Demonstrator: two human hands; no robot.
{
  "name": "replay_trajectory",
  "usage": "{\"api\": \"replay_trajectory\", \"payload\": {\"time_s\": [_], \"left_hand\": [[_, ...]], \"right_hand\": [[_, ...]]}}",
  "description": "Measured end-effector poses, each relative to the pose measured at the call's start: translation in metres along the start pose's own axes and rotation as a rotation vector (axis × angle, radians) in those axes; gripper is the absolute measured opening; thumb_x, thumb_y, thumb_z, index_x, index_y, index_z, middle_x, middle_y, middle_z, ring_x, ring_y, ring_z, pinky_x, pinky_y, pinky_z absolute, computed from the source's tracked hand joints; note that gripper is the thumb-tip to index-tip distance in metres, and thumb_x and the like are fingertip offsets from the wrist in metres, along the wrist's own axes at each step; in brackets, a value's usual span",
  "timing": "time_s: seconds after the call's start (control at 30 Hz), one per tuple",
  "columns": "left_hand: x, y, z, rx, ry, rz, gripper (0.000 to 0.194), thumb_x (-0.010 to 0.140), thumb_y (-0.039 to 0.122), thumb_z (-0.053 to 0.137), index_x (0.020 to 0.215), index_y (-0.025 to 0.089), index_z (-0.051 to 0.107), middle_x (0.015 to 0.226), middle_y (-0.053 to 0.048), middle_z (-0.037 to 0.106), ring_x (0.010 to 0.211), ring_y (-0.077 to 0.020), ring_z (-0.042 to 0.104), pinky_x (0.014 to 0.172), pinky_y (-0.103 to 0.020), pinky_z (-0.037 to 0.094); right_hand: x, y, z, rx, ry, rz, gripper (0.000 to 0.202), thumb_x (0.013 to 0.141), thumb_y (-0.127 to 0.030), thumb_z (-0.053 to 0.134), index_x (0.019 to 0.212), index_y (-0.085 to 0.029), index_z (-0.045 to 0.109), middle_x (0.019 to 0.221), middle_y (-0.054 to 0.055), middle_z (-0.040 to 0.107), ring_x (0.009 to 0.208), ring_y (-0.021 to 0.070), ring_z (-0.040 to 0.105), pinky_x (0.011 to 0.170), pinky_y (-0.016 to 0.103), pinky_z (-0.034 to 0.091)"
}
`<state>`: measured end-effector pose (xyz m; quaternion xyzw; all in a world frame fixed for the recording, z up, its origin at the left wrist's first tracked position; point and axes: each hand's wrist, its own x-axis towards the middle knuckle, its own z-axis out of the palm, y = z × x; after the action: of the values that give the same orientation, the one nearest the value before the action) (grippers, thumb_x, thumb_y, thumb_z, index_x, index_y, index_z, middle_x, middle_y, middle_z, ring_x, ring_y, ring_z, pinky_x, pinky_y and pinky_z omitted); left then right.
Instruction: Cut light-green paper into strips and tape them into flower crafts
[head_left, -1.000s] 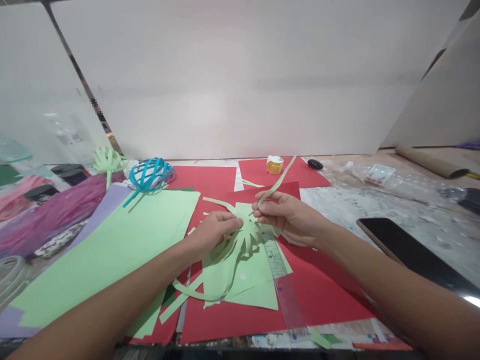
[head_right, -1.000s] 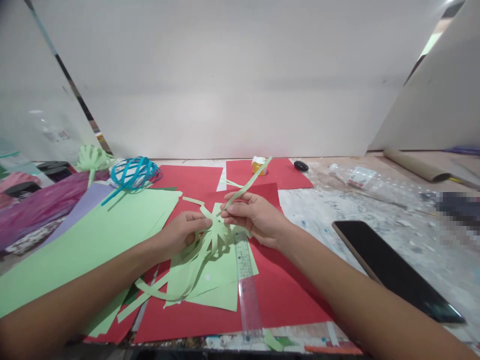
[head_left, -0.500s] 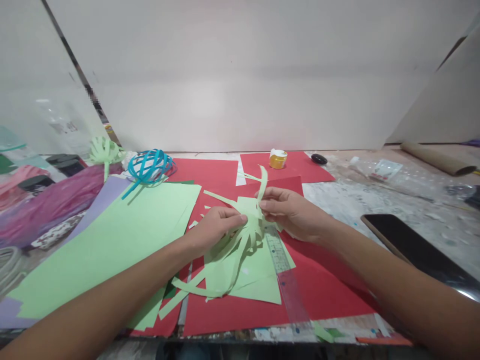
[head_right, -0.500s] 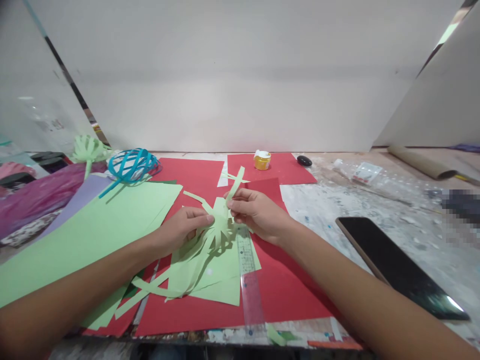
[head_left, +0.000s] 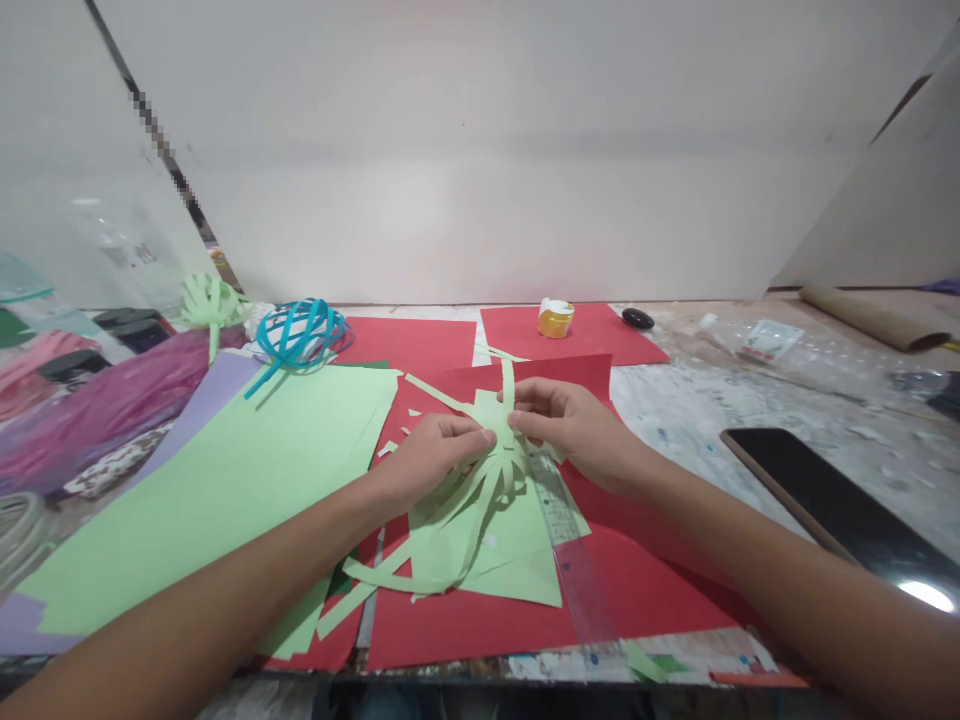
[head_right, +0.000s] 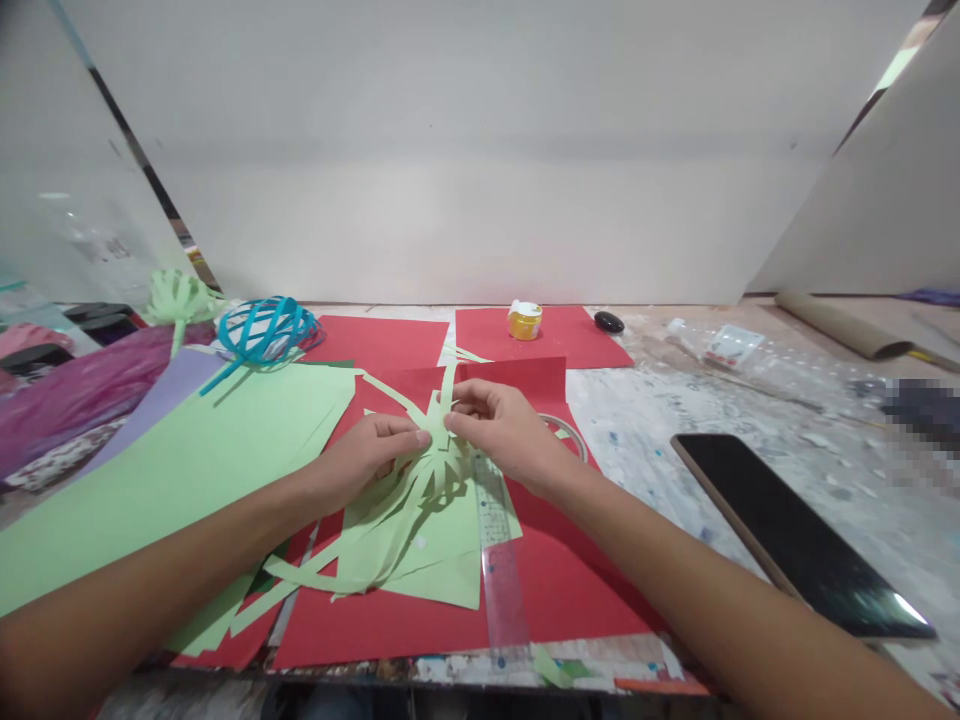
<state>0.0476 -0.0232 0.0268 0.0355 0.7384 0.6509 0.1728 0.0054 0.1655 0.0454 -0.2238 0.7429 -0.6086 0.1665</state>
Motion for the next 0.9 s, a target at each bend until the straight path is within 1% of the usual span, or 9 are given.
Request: {"api": "replay_trajectory", "payload": {"time_s": [0.17, 0.33, 0.53, 0.67, 0.77, 0.9], "left_hand": [[-0.0009, 0.0022, 0.0013, -0.004, 0.002, -0.005, 0.040, 0.082, 0.041, 0.061, 0.057, 0.017, 0.040, 0.052, 0.007, 0.027, 0.044, -0.0055, 0.020, 0.043, -0.023, 0.016], [-0.0023, 0.0040, 0.0019, -0.011, 0.000, -0.011, 0.039, 0.082, 0.040, 0.062, 0.057, 0.017, 0.041, 0.051, 0.008, 0.029, 0.043, -0.0051, 0.021, 0.042, -0.023, 0.018], [-0.0005, 0.0009, 0.0006, 0.027, -0.006, -0.023, 0.038, 0.080, 0.045, 0.062, 0.059, 0.016, 0.049, 0.051, 0.004, 0.041, 0.044, -0.0067, 0.033, 0.043, -0.023, 0.022], [0.0018, -0.0027, -0.0007, 0.072, 0.016, -0.028, 0.041, 0.078, 0.048, 0.064, 0.057, 0.016, 0.049, 0.048, 0.005, 0.039, 0.043, -0.0069, 0.032, 0.043, -0.023, 0.022], [0.0021, -0.0041, -0.0007, 0.070, 0.008, -0.026, 0.042, 0.078, 0.051, 0.063, 0.058, 0.016, 0.050, 0.048, 0.005, 0.039, 0.043, -0.0069, 0.031, 0.043, -0.023, 0.022], [0.0005, -0.0027, 0.0006, 0.086, 0.008, -0.025, 0.044, 0.078, 0.051, 0.063, 0.055, 0.017, 0.047, 0.048, 0.005, 0.037, 0.042, -0.0067, 0.029, 0.042, -0.023, 0.021]], "right_hand": [[0.0009, 0.0002, -0.0021, -0.073, -0.005, -0.019, 0.010, 0.081, -0.027, 0.059, 0.084, -0.018, 0.062, 0.072, 0.000, 0.055, 0.059, 0.0111, 0.044, 0.054, 0.027, 0.033], [0.0013, 0.0017, -0.0031, -0.093, -0.025, -0.030, 0.011, 0.082, -0.028, 0.059, 0.084, -0.018, 0.062, 0.080, 0.003, 0.060, 0.064, 0.0127, 0.050, 0.057, 0.028, 0.038], [0.0034, 0.0077, -0.0059, -0.101, -0.049, -0.032, 0.013, 0.084, -0.030, 0.058, 0.090, -0.019, 0.063, 0.087, 0.003, 0.063, 0.070, 0.0135, 0.055, 0.062, 0.028, 0.042], [0.0025, 0.0048, -0.0048, -0.093, -0.054, -0.031, 0.012, 0.084, -0.029, 0.059, 0.090, -0.019, 0.064, 0.087, 0.003, 0.063, 0.069, 0.0133, 0.054, 0.061, 0.028, 0.042], [0.0010, 0.0002, -0.0028, -0.073, -0.053, -0.031, 0.013, 0.083, -0.028, 0.060, 0.091, -0.019, 0.065, 0.086, 0.004, 0.064, 0.070, 0.0145, 0.055, 0.062, 0.028, 0.043], [0.0001, -0.0013, -0.0022, -0.085, -0.048, -0.028, 0.014, 0.082, -0.029, 0.061, 0.090, -0.019, 0.066, 0.085, 0.004, 0.064, 0.071, 0.0156, 0.056, 0.062, 0.029, 0.043]]}}
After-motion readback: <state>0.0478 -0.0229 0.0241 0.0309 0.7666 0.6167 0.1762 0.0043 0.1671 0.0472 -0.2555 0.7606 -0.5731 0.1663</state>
